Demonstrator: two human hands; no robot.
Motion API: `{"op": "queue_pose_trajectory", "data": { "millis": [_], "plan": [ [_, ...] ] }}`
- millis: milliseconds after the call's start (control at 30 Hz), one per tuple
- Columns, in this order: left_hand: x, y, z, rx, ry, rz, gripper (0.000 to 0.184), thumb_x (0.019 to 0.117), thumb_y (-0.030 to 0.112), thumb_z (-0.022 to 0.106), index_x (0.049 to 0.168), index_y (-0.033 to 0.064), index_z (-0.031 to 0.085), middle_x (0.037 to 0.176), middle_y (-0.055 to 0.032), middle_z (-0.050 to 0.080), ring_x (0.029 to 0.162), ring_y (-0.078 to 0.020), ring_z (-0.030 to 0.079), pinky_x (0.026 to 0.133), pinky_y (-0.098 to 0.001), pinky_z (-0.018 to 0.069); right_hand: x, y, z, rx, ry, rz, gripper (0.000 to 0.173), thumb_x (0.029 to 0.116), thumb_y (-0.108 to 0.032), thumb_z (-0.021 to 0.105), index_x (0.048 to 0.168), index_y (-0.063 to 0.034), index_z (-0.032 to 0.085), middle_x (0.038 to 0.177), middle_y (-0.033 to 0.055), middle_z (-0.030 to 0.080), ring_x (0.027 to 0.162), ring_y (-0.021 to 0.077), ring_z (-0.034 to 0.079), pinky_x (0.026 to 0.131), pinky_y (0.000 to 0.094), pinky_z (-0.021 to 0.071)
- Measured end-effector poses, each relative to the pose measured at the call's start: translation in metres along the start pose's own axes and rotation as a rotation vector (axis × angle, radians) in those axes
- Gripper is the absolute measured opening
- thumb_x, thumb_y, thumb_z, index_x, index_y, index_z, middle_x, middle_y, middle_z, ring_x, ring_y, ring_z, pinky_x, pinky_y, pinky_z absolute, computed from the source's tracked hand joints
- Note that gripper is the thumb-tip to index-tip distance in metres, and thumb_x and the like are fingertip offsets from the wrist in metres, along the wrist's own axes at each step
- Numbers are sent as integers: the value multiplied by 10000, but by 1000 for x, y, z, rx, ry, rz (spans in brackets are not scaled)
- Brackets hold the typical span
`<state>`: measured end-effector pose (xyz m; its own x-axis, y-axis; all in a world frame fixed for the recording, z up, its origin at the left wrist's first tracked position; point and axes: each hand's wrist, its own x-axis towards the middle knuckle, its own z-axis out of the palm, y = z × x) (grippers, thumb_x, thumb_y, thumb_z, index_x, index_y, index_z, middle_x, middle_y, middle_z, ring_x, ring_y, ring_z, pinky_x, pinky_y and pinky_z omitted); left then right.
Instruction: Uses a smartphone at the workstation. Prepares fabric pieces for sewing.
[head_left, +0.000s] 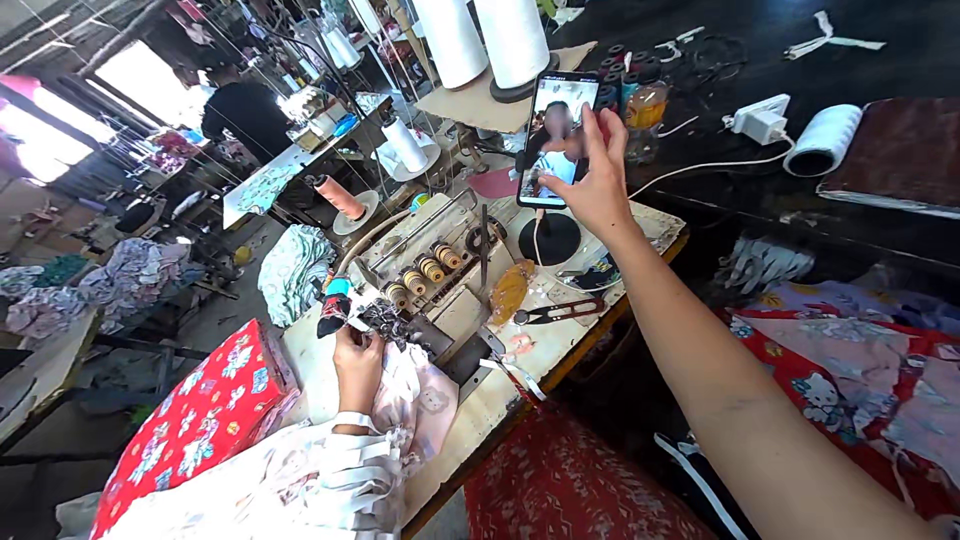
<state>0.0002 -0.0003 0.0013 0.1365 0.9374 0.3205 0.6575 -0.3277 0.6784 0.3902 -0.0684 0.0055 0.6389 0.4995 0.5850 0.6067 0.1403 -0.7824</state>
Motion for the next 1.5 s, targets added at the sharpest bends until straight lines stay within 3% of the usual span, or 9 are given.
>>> {"op": "queue_pose_trajectory", "data": {
  "millis": [900,1200,1500],
  "plan": [
    [1,-1,0,-27,-7,11,432,905,23,663,1299,-84,521,1060,-150,656,919,-72,620,845,-238,503,-1,-2,1,-24,-4,9,962,844,-240,834,1615,-59,289,1625,283,216,1424,404,389,1087,427,457],
    [2,-4,1,-57,-15,18,461,891,18,651,1317,-90,512,1111,-174,658,962,-92,633,872,-260,510,-1,-3,0,-12,-6,23,973,843,-250,836,1620,-67,279,1630,284,205,1401,405,416,1070,439,468],
    [2,-5,1,-38,-8,27,455,893,34,658,1307,-93,518,1074,-164,657,925,-85,623,847,-250,502,-2,-3,1,-16,-11,34,970,851,-250,833,1623,-72,273,1631,278,206,1410,407,404,1076,445,463]
  ]
}}
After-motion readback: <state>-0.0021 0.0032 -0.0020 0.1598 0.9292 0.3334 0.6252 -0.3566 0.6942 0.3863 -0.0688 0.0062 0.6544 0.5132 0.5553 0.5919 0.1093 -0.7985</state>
